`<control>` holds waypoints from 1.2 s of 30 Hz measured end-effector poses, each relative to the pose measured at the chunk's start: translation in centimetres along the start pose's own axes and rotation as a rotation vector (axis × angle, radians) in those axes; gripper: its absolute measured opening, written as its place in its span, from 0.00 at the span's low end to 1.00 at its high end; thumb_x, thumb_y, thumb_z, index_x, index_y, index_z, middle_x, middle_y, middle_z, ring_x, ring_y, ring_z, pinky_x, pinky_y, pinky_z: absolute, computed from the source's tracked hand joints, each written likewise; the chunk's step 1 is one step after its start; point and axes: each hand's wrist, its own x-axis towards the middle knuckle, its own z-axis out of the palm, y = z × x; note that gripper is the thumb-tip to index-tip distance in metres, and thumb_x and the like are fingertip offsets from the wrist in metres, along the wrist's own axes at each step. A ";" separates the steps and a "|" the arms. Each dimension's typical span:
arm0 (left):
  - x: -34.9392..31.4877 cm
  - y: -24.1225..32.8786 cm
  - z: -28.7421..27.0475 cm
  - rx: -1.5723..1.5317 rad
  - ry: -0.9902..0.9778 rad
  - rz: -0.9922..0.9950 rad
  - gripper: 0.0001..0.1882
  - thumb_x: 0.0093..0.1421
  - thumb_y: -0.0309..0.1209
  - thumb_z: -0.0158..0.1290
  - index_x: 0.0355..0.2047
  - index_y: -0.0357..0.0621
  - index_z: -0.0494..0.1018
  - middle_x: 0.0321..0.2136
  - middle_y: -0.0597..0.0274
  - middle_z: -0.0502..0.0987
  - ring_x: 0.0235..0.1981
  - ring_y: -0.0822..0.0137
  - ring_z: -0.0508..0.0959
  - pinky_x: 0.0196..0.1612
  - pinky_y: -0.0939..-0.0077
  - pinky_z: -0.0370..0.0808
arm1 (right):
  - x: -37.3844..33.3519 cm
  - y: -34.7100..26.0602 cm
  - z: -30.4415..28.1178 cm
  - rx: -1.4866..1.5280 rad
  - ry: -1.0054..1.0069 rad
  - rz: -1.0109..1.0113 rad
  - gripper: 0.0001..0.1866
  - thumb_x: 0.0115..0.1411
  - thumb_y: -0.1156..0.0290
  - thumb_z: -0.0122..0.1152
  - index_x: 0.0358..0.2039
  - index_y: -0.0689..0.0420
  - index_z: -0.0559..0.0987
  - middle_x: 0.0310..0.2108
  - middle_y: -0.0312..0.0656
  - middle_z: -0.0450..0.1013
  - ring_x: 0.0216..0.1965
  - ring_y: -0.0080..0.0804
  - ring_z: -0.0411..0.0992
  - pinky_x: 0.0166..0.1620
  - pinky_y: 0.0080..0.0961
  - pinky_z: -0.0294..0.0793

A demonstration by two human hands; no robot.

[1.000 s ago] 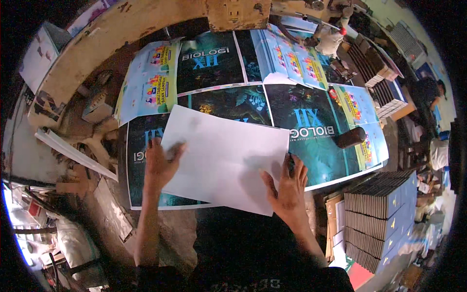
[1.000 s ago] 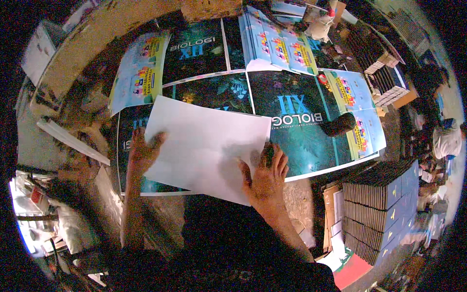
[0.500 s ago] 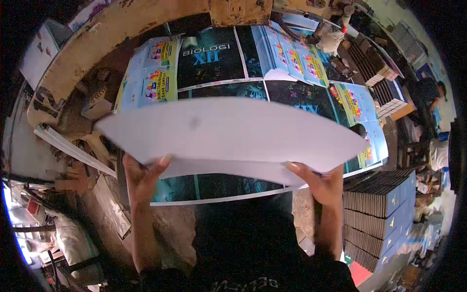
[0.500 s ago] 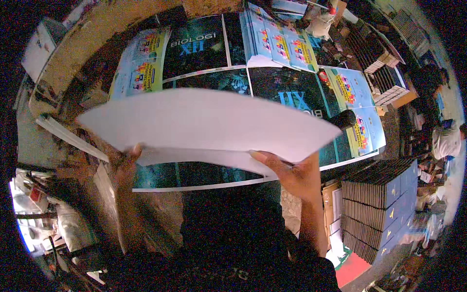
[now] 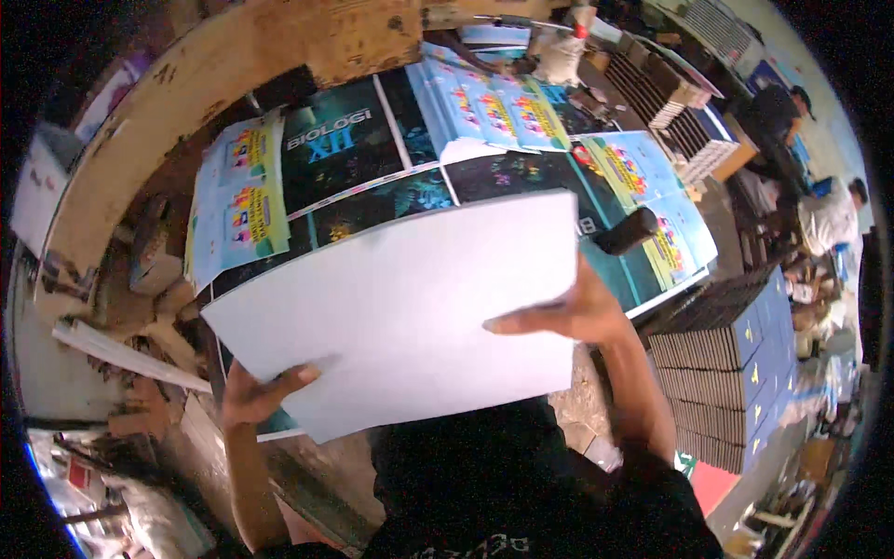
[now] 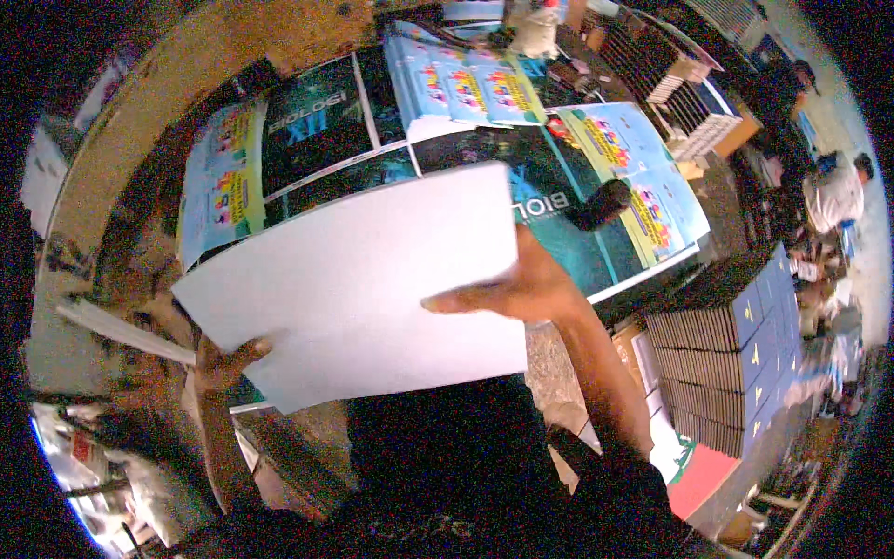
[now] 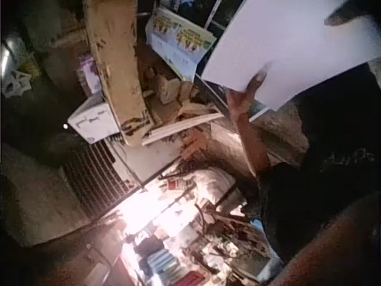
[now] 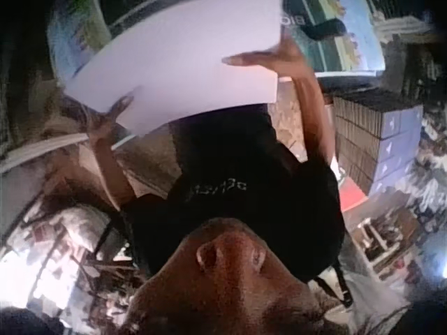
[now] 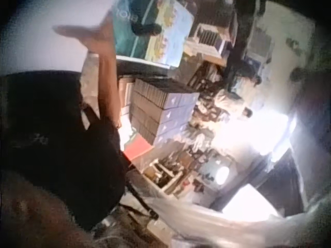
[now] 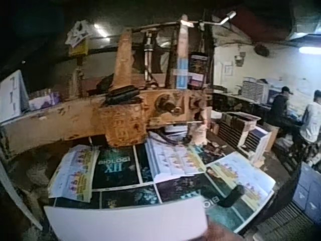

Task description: The person folds paper sheets in half and creases the edges using a cylindrical wooden tool.

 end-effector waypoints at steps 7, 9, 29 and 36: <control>5.8 -1.8 0.9 0.227 -0.193 -0.157 0.23 0.56 0.38 0.66 0.49 0.41 0.77 0.45 0.56 0.81 0.47 0.63 0.79 0.52 0.65 0.76 | 5.0 6.6 -1.3 -0.157 -0.007 0.078 0.42 0.41 0.62 0.84 0.54 0.63 0.73 0.46 0.45 0.78 0.49 0.34 0.75 0.54 0.32 0.75; 4.9 -1.5 1.2 0.233 -0.088 -0.244 0.24 0.57 0.40 0.64 0.51 0.43 0.77 0.46 0.54 0.81 0.48 0.63 0.78 0.53 0.65 0.75 | 4.5 6.7 -1.0 -0.083 -0.001 -0.054 0.34 0.42 0.62 0.83 0.49 0.62 0.78 0.43 0.43 0.80 0.45 0.32 0.77 0.52 0.31 0.77; 2.5 -6.5 0.6 0.514 -0.200 0.151 0.19 0.59 0.44 0.63 0.42 0.43 0.81 0.43 0.56 0.83 0.43 0.57 0.83 0.50 0.71 0.79 | 2.5 4.8 -0.5 -0.134 0.123 -0.006 0.19 0.50 0.73 0.77 0.42 0.61 0.81 0.34 0.39 0.81 0.32 0.22 0.78 0.37 0.24 0.80; -1.3 1.6 -1.4 0.280 0.145 -0.034 0.13 0.57 0.32 0.66 0.38 0.37 0.80 0.36 0.57 0.83 0.38 0.68 0.82 0.43 0.70 0.79 | -1.3 1.9 -0.5 -0.097 0.312 -0.301 0.12 0.54 0.76 0.73 0.37 0.65 0.80 0.35 0.42 0.79 0.39 0.27 0.79 0.44 0.27 0.79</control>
